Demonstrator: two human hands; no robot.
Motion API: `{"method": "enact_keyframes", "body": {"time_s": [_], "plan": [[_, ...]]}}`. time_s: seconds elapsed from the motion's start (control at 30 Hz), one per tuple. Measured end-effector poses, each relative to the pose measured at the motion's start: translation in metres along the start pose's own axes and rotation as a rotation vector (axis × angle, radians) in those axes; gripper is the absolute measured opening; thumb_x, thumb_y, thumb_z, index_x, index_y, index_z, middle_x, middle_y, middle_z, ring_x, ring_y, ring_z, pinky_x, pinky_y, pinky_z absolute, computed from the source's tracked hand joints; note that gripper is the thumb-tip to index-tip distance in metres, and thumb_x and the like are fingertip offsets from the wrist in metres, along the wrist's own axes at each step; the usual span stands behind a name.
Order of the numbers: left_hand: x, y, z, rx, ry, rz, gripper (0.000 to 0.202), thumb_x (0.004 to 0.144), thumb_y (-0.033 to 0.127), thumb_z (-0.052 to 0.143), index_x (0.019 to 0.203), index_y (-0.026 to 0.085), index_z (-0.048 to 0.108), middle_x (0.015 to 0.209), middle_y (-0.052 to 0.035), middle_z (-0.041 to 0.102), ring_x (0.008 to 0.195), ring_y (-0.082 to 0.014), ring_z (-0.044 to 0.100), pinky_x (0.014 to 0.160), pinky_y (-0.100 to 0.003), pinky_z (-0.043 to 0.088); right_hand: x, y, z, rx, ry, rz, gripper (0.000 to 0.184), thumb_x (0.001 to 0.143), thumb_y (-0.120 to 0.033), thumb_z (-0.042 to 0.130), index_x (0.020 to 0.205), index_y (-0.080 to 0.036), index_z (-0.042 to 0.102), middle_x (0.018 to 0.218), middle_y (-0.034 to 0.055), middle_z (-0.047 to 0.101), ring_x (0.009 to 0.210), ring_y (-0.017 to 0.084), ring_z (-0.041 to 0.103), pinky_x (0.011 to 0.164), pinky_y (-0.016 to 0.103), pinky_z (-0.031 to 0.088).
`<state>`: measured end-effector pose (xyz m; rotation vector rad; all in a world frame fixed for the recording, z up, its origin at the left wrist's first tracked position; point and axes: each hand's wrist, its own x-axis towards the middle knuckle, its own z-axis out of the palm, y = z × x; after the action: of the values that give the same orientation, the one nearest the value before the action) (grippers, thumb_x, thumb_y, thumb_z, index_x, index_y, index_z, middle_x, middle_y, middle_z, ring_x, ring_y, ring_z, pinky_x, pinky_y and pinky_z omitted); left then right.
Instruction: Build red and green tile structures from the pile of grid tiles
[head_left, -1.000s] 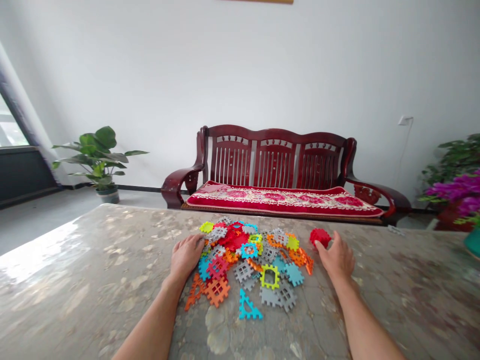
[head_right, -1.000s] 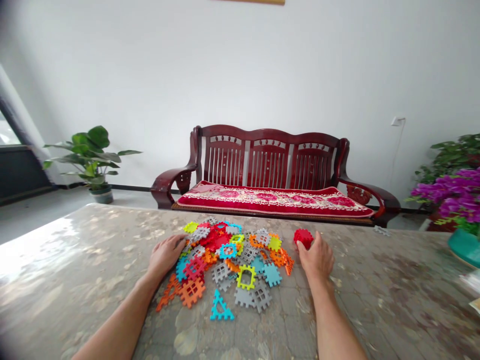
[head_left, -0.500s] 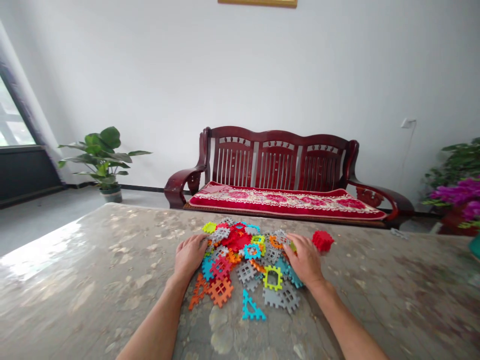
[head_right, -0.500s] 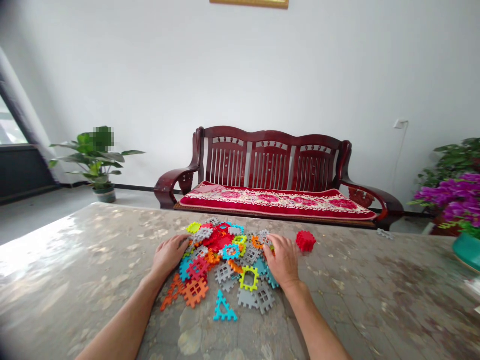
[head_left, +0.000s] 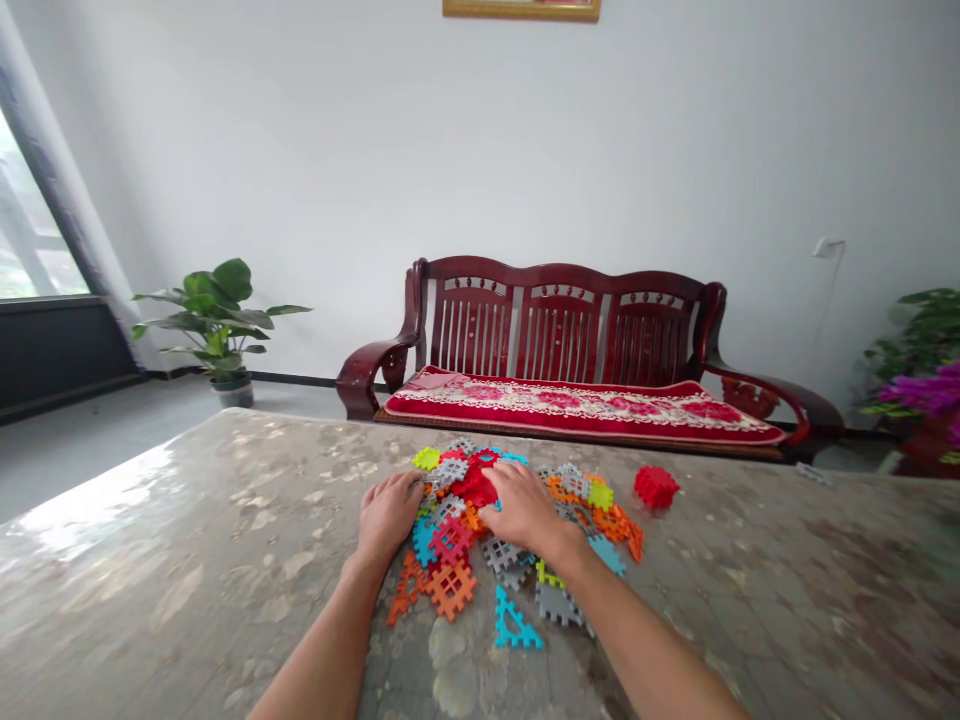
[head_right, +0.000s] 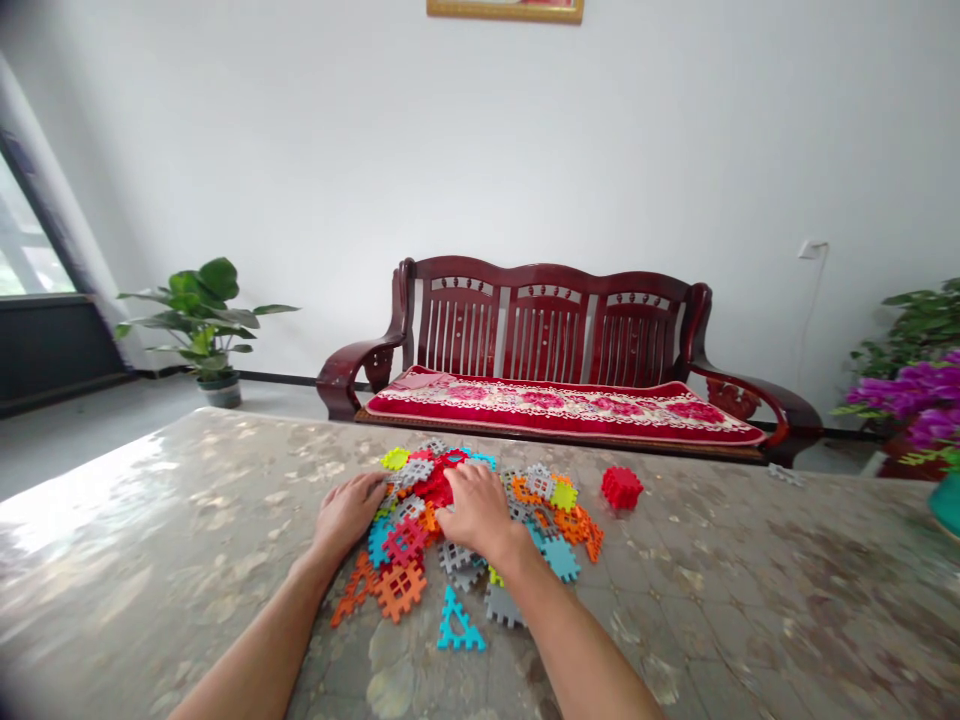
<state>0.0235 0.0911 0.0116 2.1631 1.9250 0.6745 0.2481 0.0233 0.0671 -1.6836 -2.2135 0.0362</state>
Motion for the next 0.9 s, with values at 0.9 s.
{"method": "enact_keyframes", "body": {"time_s": [0.9], "plan": [[0.001,0.001,0.000,0.020,0.004,0.000,0.038,0.094,0.040,0.037,0.116,0.031,0.066,0.130,-0.0014,0.067,0.125,-0.0223,0.056,0.110,-0.042,0.032,-0.064,0.142,-0.007,0.467,0.542,0.556,0.048,0.085,-0.041,0.044,0.123,-0.019,0.062,0.123,0.0104,0.068,0.114,0.025,0.062,0.100,0.038,0.046]]}}
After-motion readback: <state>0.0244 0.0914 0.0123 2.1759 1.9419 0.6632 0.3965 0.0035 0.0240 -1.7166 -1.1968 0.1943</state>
